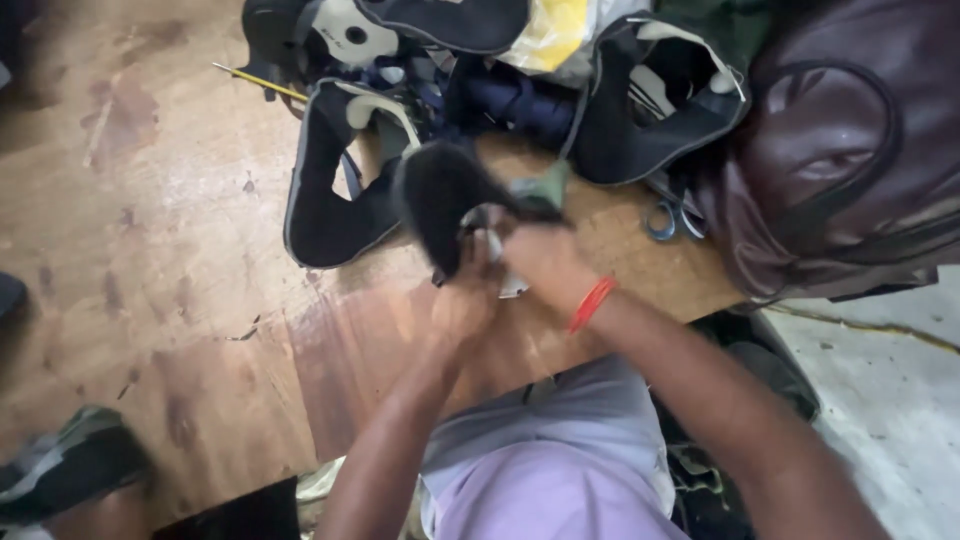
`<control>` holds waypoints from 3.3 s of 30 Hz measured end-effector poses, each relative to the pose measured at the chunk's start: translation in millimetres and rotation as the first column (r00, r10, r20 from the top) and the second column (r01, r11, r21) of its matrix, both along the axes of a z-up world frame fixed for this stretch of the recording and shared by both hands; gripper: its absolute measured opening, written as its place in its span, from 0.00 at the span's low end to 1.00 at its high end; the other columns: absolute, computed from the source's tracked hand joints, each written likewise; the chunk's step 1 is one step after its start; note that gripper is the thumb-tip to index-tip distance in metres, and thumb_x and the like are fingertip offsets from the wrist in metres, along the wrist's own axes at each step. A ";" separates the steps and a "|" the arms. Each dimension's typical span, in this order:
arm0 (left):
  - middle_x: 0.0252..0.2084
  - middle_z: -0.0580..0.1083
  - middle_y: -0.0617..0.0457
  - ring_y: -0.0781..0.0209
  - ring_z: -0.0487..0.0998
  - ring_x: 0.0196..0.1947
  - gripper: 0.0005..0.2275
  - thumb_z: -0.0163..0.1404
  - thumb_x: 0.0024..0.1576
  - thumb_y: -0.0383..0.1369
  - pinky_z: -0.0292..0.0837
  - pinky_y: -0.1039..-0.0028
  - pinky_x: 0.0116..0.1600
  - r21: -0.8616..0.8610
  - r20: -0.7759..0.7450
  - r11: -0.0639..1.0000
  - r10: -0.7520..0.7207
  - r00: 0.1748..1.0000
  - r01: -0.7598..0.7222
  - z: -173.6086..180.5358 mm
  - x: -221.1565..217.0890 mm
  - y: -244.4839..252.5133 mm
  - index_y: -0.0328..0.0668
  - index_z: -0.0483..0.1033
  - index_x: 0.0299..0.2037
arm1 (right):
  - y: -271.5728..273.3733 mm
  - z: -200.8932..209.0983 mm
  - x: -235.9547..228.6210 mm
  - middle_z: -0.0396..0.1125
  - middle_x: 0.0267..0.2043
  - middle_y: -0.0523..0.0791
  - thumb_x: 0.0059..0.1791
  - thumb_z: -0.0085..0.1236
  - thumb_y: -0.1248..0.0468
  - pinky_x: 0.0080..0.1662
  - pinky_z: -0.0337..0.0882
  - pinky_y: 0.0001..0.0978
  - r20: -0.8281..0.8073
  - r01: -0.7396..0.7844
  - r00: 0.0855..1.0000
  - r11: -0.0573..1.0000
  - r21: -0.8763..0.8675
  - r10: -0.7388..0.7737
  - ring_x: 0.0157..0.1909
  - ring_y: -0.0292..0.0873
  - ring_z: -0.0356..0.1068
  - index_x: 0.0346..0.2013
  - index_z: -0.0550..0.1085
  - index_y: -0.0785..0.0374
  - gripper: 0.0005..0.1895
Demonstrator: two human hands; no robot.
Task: The person assembles and aligns internal lining components into shoe uppers.
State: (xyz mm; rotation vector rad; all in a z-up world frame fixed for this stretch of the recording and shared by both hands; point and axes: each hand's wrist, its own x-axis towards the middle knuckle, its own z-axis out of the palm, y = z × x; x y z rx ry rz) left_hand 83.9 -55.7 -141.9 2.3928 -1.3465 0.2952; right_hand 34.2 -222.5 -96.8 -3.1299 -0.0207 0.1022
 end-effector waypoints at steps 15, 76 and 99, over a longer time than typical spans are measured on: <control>0.39 0.78 0.40 0.40 0.78 0.40 0.09 0.48 0.62 0.33 0.73 0.55 0.47 -0.323 -0.524 0.877 0.147 0.839 -0.355 48.7 -18.3 -46.6 0.37 0.77 0.42 | -53.2 -0.4 -32.7 0.73 0.49 0.58 0.49 0.52 0.57 0.42 0.72 0.53 0.139 0.029 0.983 0.848 0.529 -0.121 0.47 0.62 0.73 0.56 0.69 0.64 0.22; 0.64 0.68 0.39 0.39 0.67 0.64 0.29 0.52 0.55 0.48 0.58 0.45 0.64 -0.112 -0.247 0.993 -0.074 0.966 0.048 52.3 -34.3 -39.5 0.40 0.69 0.65 | -24.3 -20.4 -22.1 0.65 0.59 0.60 0.51 0.41 0.63 0.62 0.61 0.47 0.057 0.222 0.948 0.780 0.584 -0.313 0.62 0.60 0.62 0.56 0.69 0.70 0.21; 0.56 0.72 0.37 0.39 0.71 0.57 0.26 0.53 0.52 0.39 0.65 0.52 0.58 -0.023 -0.363 0.992 -0.126 0.923 0.127 36.1 38.6 -37.8 0.38 0.71 0.61 | -40.2 27.6 -13.1 0.69 0.53 0.58 0.45 0.52 0.66 0.57 0.67 0.49 -0.047 0.073 0.997 0.897 0.435 -0.059 0.58 0.61 0.67 0.48 0.74 0.69 0.18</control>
